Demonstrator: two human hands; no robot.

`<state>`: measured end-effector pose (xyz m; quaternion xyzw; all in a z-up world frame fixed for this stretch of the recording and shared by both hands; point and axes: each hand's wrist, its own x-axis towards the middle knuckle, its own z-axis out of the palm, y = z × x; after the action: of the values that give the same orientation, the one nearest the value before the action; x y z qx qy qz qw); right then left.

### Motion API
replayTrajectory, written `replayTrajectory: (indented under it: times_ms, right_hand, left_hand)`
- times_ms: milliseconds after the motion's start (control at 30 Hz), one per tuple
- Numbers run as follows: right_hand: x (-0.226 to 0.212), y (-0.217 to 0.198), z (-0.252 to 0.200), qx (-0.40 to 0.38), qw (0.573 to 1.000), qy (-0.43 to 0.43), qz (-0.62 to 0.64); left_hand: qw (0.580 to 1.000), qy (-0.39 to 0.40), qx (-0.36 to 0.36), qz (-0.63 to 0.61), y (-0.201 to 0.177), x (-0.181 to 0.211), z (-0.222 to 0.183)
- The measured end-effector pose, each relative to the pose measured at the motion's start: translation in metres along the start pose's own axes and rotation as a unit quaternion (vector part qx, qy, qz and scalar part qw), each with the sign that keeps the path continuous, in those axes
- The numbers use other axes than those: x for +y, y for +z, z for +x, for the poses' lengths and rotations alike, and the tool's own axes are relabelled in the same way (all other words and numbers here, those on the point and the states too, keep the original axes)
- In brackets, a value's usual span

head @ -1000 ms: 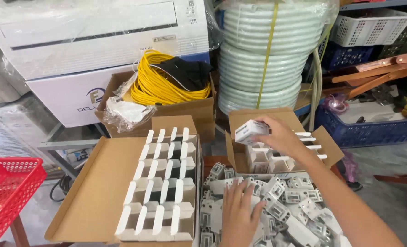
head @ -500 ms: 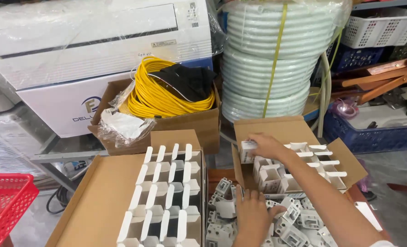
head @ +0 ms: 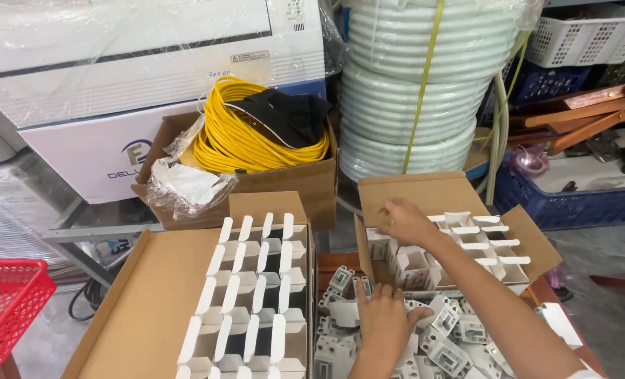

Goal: The person picks up individual circuit breakers from a pile on a table and places them into organized slots within cardboard boxes.

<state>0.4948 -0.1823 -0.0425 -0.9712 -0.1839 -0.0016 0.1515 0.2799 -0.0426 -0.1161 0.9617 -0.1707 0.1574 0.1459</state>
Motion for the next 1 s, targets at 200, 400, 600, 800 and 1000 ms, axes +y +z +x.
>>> replayTrajectory:
  times_ms: [200, 400, 600, 800, 1000]
  right_hand:
    - [-0.041, -0.082, -0.086, 0.054, 0.985, 0.041, 0.157]
    - [-0.094, -0.129, -0.209, 0.005, 0.978, 0.047, 0.202]
    - [-0.115, -0.107, -0.310, -0.066, 0.980, 0.011, 0.186]
    - [-0.132, -0.060, -0.343, -0.111, 0.976, -0.014, 0.189]
    - [-0.139, -0.019, -0.317, -0.157, 0.975, 0.058, 0.145]
  left_hand:
    - [0.993, -0.035, -0.112, -0.002, -0.025, 0.007, 0.004]
    - [0.992, -0.005, -0.018, -0.123, -0.031, -0.001, -0.018]
    - [0.946, -0.038, -0.074, -0.313, -0.164, 0.033, -0.089]
    - [0.879, -0.161, -0.116, -0.433, -0.198, 0.033, -0.179]
    - [0.867, -0.198, -0.049, -0.455, -0.153, 0.016, -0.242]
